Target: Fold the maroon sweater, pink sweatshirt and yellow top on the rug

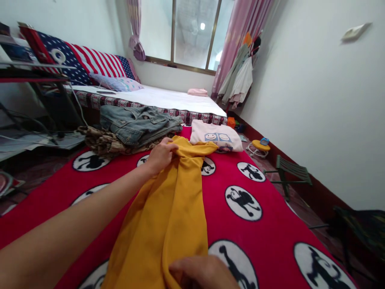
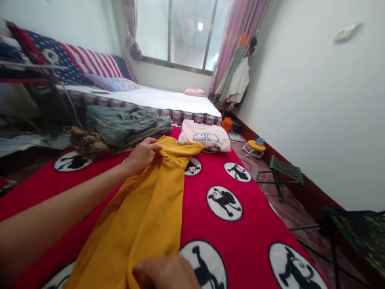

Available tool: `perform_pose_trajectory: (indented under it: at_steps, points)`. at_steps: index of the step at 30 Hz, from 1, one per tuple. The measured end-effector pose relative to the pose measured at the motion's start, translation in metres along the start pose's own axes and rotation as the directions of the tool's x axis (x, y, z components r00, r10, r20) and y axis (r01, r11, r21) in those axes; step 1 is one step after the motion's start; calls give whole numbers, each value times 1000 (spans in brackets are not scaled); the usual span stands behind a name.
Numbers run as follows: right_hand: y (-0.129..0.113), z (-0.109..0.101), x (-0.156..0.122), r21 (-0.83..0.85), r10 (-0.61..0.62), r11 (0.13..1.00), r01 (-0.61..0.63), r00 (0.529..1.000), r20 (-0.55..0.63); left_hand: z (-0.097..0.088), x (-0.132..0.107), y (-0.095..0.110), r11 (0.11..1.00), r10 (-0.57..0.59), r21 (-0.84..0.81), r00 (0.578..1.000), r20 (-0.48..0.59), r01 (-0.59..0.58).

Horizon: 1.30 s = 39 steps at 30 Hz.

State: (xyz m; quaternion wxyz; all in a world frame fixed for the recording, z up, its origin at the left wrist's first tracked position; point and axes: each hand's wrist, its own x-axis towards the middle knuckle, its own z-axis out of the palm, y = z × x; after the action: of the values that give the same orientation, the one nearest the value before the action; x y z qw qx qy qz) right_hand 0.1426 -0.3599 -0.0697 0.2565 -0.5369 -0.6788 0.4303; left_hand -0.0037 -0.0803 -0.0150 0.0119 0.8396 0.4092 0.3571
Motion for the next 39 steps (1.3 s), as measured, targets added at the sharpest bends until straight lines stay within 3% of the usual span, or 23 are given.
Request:
perform_pose_trajectory:
  at_steps: [1,3,4,7,8,10,12,15,18,21,24,27,29,32,36,39]
  points:
    - [-7,-19,5,50,44,998,-43,999,-6,-1,-13,6,999,-27,30,1000,-12,27]
    - [-14,-65,26,104,115,990,-97,977,-180,-5,-36,26,995,-62,72,998,-20,63]
    - [-12,-89,42,92,90,994,-66,951,-294,-6,-47,37,994,-79,81,997,6,78]
    - [13,-154,104,52,56,998,-30,778,-626,-9,-73,67,986,-145,103,977,156,130]
    - [25,-171,125,31,29,999,-10,726,-687,-9,-80,74,984,-161,112,967,197,141]
    - [47,-195,162,-52,-72,997,49,677,-732,-5,-89,81,982,-174,115,955,242,149]
    - [63,-208,189,-159,-178,983,92,685,-706,-1,-94,81,986,-167,49,946,277,159]
    - [70,-218,212,-283,-241,957,65,719,-652,0,-97,78,956,-145,-196,930,338,220]
    - [61,-233,226,-305,-229,952,19,709,-667,-6,-100,78,848,-163,-414,906,390,331]
    - [45,-249,245,-280,-209,960,10,690,-693,-13,-105,83,688,-220,-527,835,505,499]
    - [31,-253,267,-272,-199,962,-1,679,-706,-14,-113,85,487,-223,-574,729,647,659]
    - [25,-236,284,-435,-258,893,-117,659,-706,-9,-122,83,382,-195,-568,664,722,729]
    - [28,-217,290,-583,-296,780,-227,688,-663,-5,-126,80,345,-176,-583,661,730,736]
    - [35,-190,294,-700,-267,660,-273,785,-558,-2,-128,76,292,-121,-610,661,740,736]
    - [36,-179,288,-722,-247,660,-209,847,-471,-4,-126,77,258,-93,-635,673,734,728]
    - [34,-177,257,-674,-355,736,-68,809,-469,-7,-124,79,184,-129,-667,690,712,722]
